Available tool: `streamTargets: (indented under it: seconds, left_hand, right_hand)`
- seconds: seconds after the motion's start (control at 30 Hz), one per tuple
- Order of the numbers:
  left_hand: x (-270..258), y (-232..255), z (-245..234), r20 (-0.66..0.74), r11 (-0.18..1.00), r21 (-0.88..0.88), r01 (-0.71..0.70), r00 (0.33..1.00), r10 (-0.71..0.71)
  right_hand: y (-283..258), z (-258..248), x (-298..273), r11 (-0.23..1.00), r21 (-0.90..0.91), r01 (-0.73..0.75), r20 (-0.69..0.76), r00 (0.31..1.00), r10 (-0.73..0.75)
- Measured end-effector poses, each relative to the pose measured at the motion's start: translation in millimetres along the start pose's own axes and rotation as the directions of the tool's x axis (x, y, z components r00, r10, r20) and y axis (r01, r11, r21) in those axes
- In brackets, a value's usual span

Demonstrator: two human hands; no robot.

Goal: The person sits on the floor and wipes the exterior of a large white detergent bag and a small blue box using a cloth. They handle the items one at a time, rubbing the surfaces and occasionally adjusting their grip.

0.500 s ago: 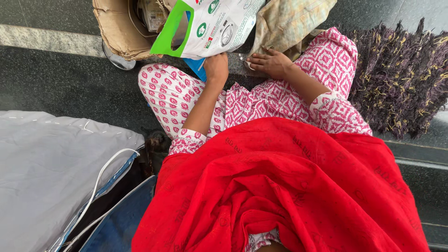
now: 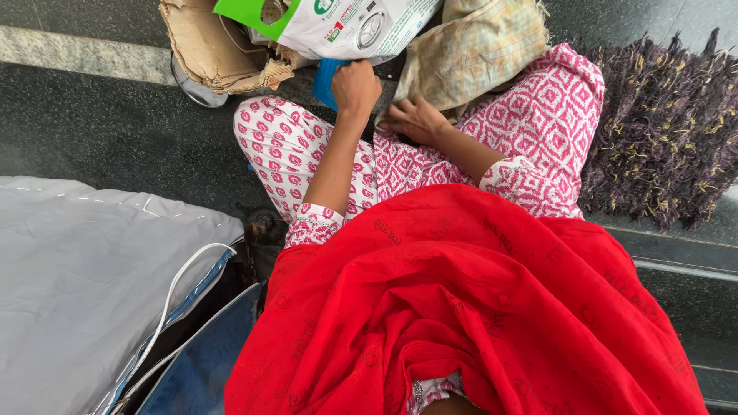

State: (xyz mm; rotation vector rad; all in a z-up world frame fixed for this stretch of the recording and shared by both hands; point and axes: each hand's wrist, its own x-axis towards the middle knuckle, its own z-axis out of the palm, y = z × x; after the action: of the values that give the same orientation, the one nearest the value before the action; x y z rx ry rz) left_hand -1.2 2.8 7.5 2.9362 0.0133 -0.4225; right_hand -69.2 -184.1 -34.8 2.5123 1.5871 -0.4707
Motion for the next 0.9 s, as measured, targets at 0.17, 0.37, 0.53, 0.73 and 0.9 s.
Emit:
streamTargets:
  seconds: [0.17, 0.37, 0.53, 0.73, 0.9]
  left_hand:
    - [-1.2, 1.3, -6.3, -0.02, 0.999, -0.047, -0.011, 1.0, 0.01]
    - [-1.2, 2.0, -5.6, -0.012, 0.998, -0.063, 0.003, 1.0, -0.004]
    - [3.5, 3.9, 1.3, 0.001, 0.995, -0.096, 0.006, 1.0, -0.006]
    - [-3.4, -2.9, -2.8, -0.05, 0.996, -0.089, -0.003, 0.999, -0.001]
    - [-4.9, -3.2, -2.0, -0.041, 0.996, -0.082, -0.019, 0.999, 0.016]
  right_hand:
    - [10.5, 25.1, 12.6, 0.9, 0.25, -0.358, -0.044, 0.924, 0.38]
    - [66.5, 48.3, -18.9, 0.719, 0.343, -0.605, -0.093, 0.739, 0.667]
    - [14.8, 32.9, 3.8, 0.899, 0.383, -0.211, -0.299, 0.893, 0.337]
    - [-52.8, 42.3, 79.7, 0.975, 0.077, -0.209, 0.125, 0.972, 0.199]
    - [36.6, 50.6, 33.6, 0.787, 0.228, -0.573, 0.037, 0.813, 0.581]
